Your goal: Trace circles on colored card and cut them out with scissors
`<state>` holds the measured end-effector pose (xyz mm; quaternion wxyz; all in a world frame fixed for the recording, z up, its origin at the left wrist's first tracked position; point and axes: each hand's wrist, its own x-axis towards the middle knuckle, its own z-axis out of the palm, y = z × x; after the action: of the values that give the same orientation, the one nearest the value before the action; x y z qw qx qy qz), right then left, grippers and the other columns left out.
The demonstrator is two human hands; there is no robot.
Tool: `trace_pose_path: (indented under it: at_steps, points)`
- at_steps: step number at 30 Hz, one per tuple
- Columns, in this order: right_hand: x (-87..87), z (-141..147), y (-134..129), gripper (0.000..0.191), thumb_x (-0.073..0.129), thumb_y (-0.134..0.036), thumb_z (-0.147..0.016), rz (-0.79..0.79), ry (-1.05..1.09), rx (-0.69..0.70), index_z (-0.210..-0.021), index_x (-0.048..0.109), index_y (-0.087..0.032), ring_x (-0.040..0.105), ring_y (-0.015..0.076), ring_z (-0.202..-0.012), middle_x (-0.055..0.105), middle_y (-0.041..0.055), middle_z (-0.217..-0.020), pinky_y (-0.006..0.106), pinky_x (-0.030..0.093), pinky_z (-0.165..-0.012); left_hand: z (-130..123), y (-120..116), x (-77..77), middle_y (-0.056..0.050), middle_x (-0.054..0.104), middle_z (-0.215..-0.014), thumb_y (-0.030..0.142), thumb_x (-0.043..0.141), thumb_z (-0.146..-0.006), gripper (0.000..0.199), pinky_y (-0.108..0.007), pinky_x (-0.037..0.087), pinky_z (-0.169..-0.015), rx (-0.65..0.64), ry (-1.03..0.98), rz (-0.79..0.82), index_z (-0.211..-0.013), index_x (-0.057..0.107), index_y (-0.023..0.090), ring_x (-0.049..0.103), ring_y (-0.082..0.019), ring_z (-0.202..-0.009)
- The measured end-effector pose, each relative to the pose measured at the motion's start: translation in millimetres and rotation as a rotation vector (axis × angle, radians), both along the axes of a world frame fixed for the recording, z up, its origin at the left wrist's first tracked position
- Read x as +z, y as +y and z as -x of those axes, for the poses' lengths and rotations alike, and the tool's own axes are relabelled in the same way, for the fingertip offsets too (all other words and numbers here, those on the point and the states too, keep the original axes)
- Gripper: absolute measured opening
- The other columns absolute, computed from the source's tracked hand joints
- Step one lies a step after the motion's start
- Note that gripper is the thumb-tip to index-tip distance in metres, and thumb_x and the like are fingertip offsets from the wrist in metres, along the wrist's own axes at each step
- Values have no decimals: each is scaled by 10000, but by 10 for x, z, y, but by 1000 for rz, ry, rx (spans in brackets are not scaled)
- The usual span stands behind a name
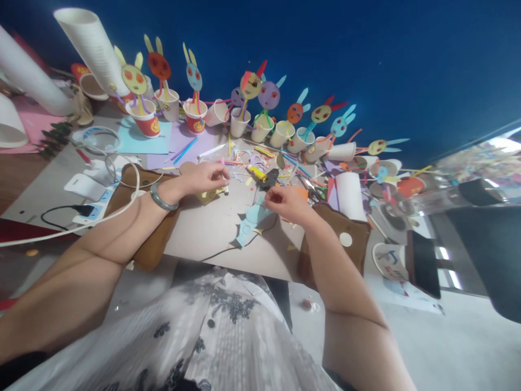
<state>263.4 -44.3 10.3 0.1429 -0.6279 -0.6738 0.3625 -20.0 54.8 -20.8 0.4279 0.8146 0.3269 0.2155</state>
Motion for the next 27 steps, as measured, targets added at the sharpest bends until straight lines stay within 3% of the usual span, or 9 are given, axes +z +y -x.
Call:
trace_pose_path:
  at_steps: [4, 8, 13, 17, 20, 23, 25, 27]
  points:
    - [115, 158, 47, 341, 777, -500, -741, -68, 250, -40, -740, 578, -223, 454, 118, -566, 532, -34, -645, 275, 348, -544, 2, -22, 33, -46, 688, -813, 442, 719, -813, 352, -257, 438, -658, -156, -67, 155, -995, 682, 143, 603, -143, -710]
    - [134, 395, 118, 360, 814, -480, -744, -177, 383, -116, -760, 556, -229, 430, 101, -551, 508, -47, -646, 263, 340, -520, 8, -27, 77, -53, 702, -904, 501, 745, -769, 408, -267, 445, -727, -268, -32, 148, -974, 708, 150, 608, -160, -800]
    - [52, 612, 161, 390, 779, -514, -768, -220, 577, -233, -810, 486, -260, 537, 113, -506, 548, -64, -632, 264, 443, -489, 12, 2, 64, -39, 688, -893, 491, 728, -766, 414, -263, 439, -731, -279, -87, 139, -995, 711, 147, 598, -171, -815]
    - [-59, 652, 120, 411, 758, -537, -771, -150, 605, -259, -837, 455, -267, 562, 126, -437, 543, -91, -540, 250, 429, -438, 9, 37, 22, -4, 614, -728, 419, 709, -770, 277, -236, 405, -641, -218, -151, 183, -798, 648, 150, 544, -132, -687]
    - [-123, 589, 58, 384, 742, -542, -776, -107, 526, -225, -819, 493, -253, 567, 128, -442, 585, -67, -541, 254, 452, -453, 3, 36, 28, 18, 578, -672, 318, 687, -744, 178, -227, 378, -606, -160, -112, 198, -731, 620, 153, 511, -113, -642]
    - [-126, 370, 21, 309, 692, -508, -817, -122, 348, -198, -807, 552, -232, 600, 140, -514, 701, 10, -688, 279, 492, -518, 2, 18, 65, 35, 550, -658, 253, 646, -750, 104, -223, 369, -595, 40, -142, 186, -730, 612, 157, 478, -96, -619]
    - [-88, 108, 34, 236, 631, -454, -860, -179, 136, -213, -829, 592, -223, 644, 179, -594, 723, 42, -740, 309, 506, -584, 4, 8, 93, 39, 540, -665, 242, 627, -774, 93, -224, 370, -584, 211, -223, 211, -740, 585, 166, 474, -92, -610]
    - [-30, -224, 73, 181, 600, -378, -883, -258, -255, -251, -829, 637, -209, 672, 219, -720, 727, 76, -777, 329, 493, -671, 2, 2, 115, 36, 542, -671, 237, 617, -800, 101, -229, 376, -578, 326, -306, 264, -746, 557, 177, 485, -93, -605]
